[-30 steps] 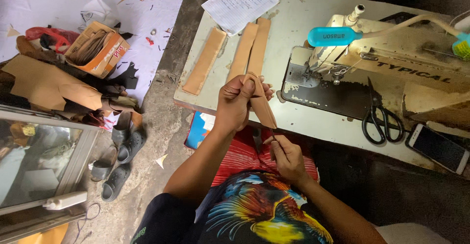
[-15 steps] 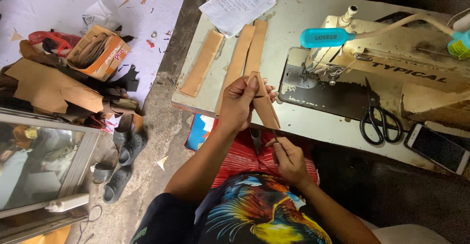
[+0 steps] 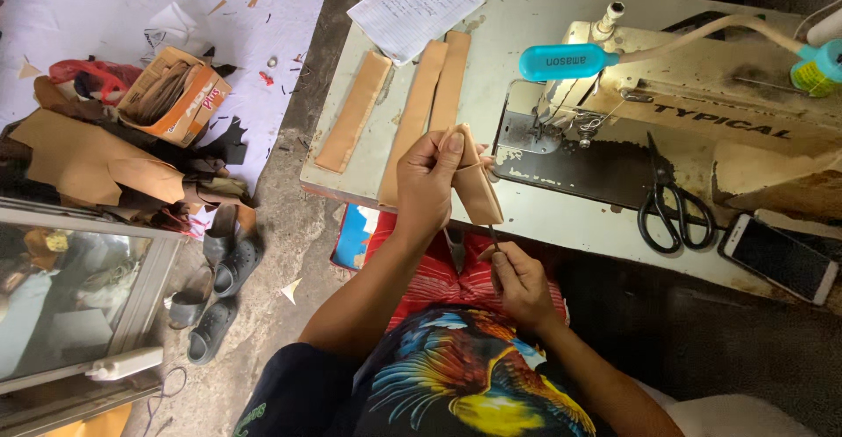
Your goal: The person uses a screwdriver to fold and align a long strip of tan fabric, then uses scissors to trim the ends. The person repeats this process with multiple fabric strips, folding, aligning, and cutting them into shorter pieces.
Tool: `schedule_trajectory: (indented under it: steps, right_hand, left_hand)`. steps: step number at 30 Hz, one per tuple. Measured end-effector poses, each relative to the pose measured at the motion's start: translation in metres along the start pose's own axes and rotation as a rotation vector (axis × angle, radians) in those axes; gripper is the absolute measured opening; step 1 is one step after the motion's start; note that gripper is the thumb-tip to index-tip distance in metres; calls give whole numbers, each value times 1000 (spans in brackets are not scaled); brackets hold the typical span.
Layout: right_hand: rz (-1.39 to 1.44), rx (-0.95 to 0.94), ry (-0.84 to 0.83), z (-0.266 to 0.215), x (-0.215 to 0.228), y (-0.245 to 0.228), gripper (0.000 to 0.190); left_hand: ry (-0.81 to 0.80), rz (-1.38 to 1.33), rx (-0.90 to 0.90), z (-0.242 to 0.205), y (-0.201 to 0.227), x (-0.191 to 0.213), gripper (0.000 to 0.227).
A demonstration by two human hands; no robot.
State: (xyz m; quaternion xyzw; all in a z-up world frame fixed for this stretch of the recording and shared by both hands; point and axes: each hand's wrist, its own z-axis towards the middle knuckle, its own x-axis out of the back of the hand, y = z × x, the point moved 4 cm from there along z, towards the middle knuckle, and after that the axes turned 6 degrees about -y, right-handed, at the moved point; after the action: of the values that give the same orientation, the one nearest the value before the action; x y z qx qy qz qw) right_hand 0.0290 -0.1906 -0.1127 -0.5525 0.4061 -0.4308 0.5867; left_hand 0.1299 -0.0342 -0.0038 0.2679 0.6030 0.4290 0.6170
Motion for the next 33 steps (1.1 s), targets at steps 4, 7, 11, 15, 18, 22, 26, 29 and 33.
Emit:
schedule_trajectory:
  steps: [4,7,11,15,18,22,26,29,33]
  right_hand:
    - [11,-16,17,-7,2,19,29]
    - [37,-35,8,-7,1,21,29]
    - [138,-63,-46,-2,12,30,31]
    - [259,-84,-148,0,20,24,32]
    - [298,-130,-180,-4,15,31,30]
    - [312,-120,-230,-9,14,42,30]
    - [282,-93,-221,-8,16,45,31]
    - [252,-79,-220,-9,17,53,30]
    - [215,-45,-155,-1,16,38,31]
  left_hand:
    - [5,79,-47,0,-4,1,18]
    - [15,24,-45,-8,-15,-1,19]
    - [-76,94,-36,5,-37,28,23]
    - [-171,-108,96,3,14,-7,51]
    - [-375,-83,122,9,2,7,45]
    - [-388,-49,137,4,15,-2,29]
    - [-245,-75,129,13,9,5,14]
    - [-164,-138,131,16,1,15,16]
    - [-142,-203,131,2,-16,6,13]
